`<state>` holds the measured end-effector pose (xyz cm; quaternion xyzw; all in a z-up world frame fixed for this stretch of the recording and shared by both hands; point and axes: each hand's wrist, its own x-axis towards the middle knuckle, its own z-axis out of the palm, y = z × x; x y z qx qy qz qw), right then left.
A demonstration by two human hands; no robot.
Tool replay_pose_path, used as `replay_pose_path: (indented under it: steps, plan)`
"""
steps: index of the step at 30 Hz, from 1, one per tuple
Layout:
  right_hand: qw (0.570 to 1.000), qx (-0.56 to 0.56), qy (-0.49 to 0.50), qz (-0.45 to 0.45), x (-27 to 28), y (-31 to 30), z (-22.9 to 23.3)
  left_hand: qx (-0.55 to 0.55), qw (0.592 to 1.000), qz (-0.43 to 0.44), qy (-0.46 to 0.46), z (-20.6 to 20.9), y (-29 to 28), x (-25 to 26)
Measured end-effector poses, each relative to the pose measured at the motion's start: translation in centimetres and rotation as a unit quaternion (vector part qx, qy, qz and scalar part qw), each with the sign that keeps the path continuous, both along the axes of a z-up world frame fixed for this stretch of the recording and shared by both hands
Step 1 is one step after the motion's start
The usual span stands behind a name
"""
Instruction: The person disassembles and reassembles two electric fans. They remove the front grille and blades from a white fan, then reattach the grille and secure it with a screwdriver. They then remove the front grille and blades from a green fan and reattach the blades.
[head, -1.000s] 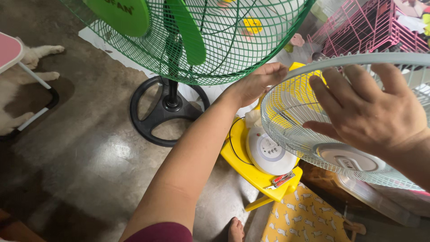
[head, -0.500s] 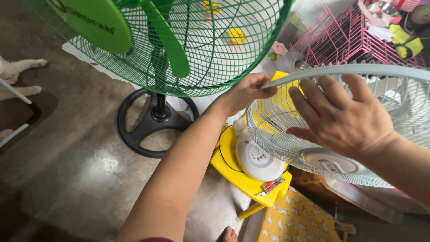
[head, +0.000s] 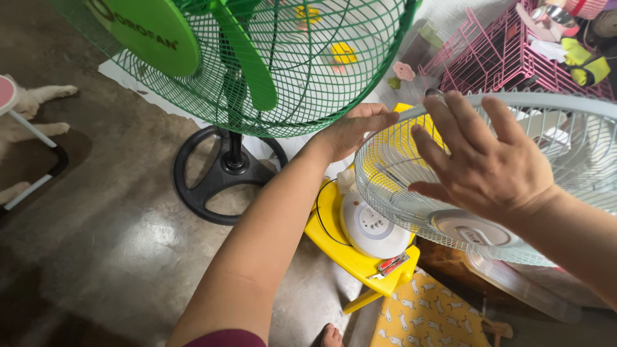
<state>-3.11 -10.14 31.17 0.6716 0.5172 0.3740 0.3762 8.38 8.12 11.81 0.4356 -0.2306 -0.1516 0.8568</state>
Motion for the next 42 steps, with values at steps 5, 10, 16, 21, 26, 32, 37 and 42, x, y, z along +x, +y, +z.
replay_pose_path:
  steps: [5,10,16,21,26,32,37,42]
  plan:
    - [0.999,-0.031,0.010,-0.038,-0.1,0.3,0.5,-0.018,0.999,0.018,-0.044,-0.7,-0.6,0.5]
    - [1.000,-0.022,0.016,-0.017,-0.4,0.7,0.6,-0.042,0.999,-0.001,-0.011,-0.8,-0.5,0.8]
    - [0.999,-0.014,0.050,-0.016,0.2,0.4,0.5,-0.045,0.999,-0.008,0.008,-0.3,-0.6,0.3]
    - [0.999,-0.020,0.037,-0.002,0.6,0.1,0.4,-0.004,0.997,0.031,-0.073,-0.1,-0.5,0.3]
    - [0.999,0.014,0.032,0.027,0.6,-0.7,0.6,0.078,0.984,0.138,-0.081,-0.5,-1.4,-0.3]
    - [0.997,-0.020,-0.070,-0.032,0.3,-0.4,0.9,0.116,0.970,0.176,-0.123,-1.9,-0.7,-0.1]
    - [0.999,-0.021,-0.016,-0.042,-0.2,0.2,0.9,0.126,0.958,0.206,-0.153,-5.2,-0.2,-0.8]
    - [1.000,-0.021,0.000,-0.019,-0.3,0.1,1.1,0.142,0.967,0.200,-0.071,-8.9,-1.1,-2.4]
